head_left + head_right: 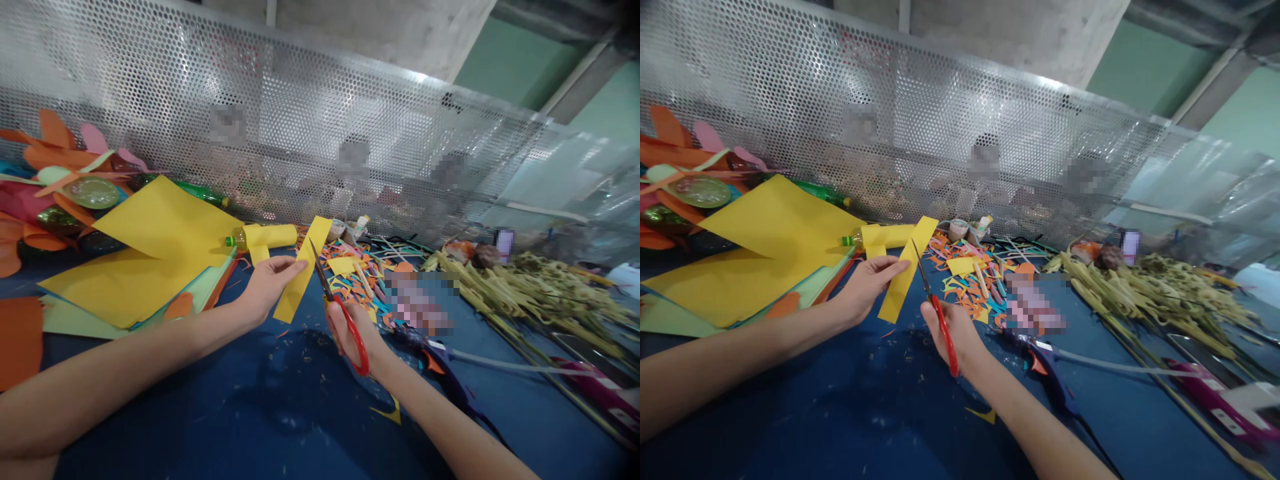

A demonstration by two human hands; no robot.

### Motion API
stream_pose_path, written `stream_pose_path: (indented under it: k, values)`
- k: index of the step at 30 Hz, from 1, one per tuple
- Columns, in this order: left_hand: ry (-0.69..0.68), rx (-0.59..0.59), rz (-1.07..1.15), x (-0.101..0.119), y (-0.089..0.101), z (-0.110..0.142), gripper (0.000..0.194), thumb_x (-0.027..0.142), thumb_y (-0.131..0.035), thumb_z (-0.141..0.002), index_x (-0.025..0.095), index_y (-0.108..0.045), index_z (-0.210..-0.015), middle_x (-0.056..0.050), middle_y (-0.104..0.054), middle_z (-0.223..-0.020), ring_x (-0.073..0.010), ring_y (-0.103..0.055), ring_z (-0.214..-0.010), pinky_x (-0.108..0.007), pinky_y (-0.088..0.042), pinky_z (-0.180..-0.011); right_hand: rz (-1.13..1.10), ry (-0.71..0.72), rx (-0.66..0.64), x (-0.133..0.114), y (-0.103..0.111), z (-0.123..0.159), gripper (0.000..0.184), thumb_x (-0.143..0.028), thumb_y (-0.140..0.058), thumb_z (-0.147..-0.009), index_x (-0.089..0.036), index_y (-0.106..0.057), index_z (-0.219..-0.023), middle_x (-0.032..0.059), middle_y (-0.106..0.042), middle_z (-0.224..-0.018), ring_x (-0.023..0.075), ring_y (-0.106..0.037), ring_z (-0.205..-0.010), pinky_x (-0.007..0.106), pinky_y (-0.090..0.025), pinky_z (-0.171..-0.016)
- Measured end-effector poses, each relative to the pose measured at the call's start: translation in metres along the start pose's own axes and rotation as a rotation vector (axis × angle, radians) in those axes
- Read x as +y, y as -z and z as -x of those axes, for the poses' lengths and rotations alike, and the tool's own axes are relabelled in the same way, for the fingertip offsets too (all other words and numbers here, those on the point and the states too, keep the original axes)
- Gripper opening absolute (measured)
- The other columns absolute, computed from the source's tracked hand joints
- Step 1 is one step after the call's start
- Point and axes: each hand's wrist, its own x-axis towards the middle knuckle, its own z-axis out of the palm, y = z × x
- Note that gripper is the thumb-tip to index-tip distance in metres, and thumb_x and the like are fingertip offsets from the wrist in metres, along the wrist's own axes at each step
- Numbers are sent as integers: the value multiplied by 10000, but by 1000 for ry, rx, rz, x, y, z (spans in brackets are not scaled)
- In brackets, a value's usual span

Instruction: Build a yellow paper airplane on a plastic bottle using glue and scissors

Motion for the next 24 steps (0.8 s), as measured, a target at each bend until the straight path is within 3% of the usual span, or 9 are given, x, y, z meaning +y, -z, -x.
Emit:
stream_pose_path:
  k: [12,18,24]
  values:
    - [-116,-51,-293,0,11,-16,267,411,-559,-755,176,-676,-802,-24,-676,-811,-185,-582,-758,-249,-418,-663,99,-9,45,5,1,-5,498,-578,-296,-850,-211,-373,-524,-38,-326,-429,98,-322,-406,237,-280,-409]
    - [-246,-87,-621,3,21,-27,300,382,-460,-814,160,-661,-825,-39,-673,-869,-213,-576,-831,-287,-414,-738,139,-9,49,12,1,-8,472,-565,-315,-851,-198,-382,-562,-41,-347,-458,84,-320,-408,223,-276,-394]
    - [-322,-123,-852,4,32,-37,302,368,-415,-845,171,-643,-842,-46,-667,-825,-195,-579,-748,-285,-422,-675,87,-6,60,24,0,-11,425,-548,-364,-841,-195,-420,-611,-42,-364,-469,77,-329,-386,219,-277,-359]
